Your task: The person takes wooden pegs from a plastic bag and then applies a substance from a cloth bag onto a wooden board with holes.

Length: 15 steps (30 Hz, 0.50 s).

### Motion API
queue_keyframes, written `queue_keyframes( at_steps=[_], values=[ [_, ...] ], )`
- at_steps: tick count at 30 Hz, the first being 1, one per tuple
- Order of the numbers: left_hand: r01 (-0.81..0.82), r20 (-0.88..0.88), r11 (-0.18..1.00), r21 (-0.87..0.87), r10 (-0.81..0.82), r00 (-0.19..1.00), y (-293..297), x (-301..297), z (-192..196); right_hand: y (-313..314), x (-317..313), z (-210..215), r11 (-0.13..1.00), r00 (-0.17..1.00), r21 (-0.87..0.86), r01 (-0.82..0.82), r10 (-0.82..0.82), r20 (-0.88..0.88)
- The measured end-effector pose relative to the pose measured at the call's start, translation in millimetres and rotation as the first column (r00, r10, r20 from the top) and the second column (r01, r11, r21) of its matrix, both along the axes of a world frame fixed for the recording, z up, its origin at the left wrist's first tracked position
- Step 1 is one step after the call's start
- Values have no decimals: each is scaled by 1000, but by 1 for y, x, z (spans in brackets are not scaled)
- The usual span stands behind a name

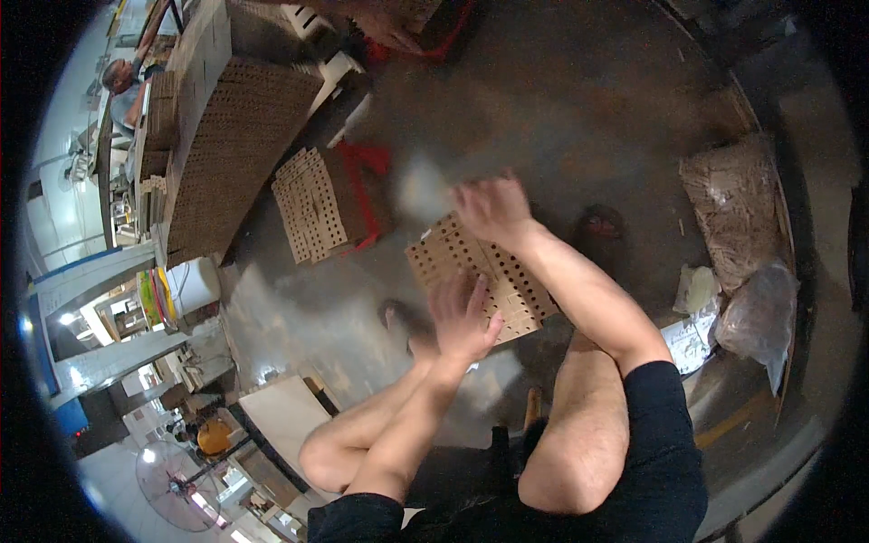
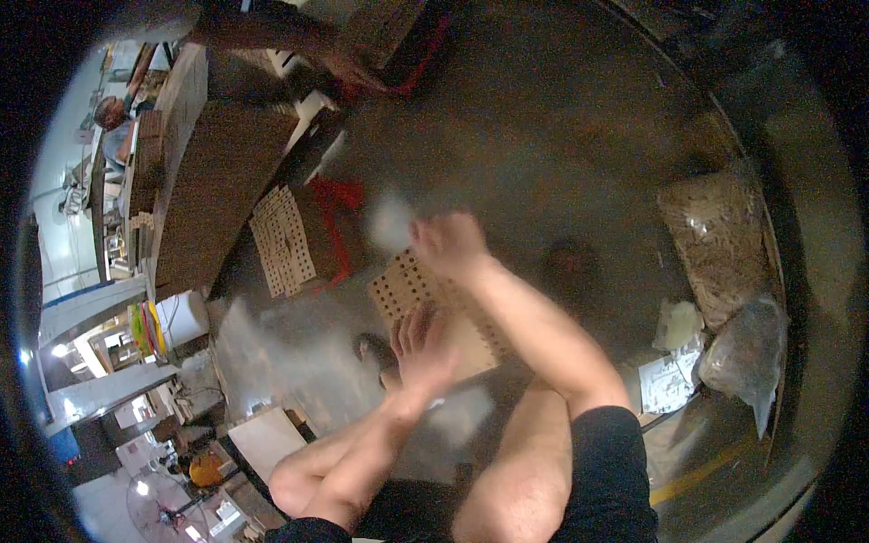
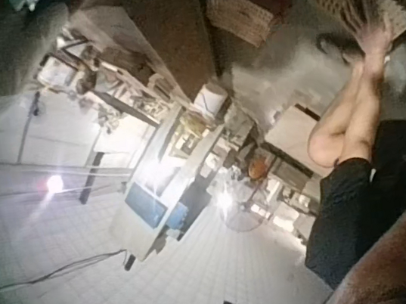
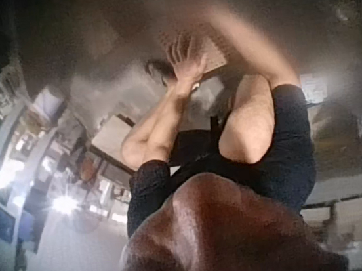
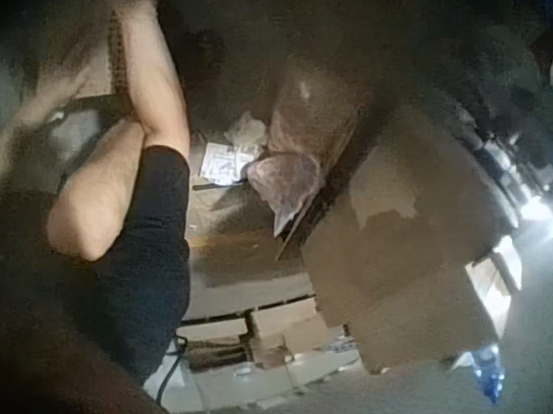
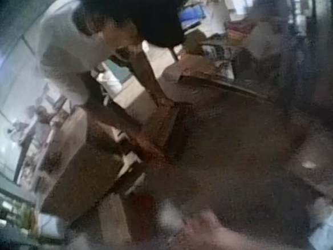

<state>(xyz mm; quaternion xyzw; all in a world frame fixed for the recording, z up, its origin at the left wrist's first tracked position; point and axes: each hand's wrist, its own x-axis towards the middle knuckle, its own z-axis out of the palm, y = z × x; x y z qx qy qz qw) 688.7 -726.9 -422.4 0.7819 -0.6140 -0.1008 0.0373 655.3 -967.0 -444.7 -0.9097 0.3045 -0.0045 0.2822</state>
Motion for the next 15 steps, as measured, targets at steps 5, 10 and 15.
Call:
queue_keyframes(
  at_steps=[5, 10, 15],
  values=[
    [9, -18, 996, -89, -10, 1000, -11, -8, -2, -69, -59, -18, 798, 785, 59, 599, -600, 151],
    [31, -42, 991, -131, -36, 998, -6, 3, 0, -16, -34, 14, 913, 884, 351, 210, -330, 330],
    [19, -65, 997, -79, -25, 998, -12, 5, 8, 19, -17, 11, 995, 975, -88, 50, -29, 221]
  ],
)
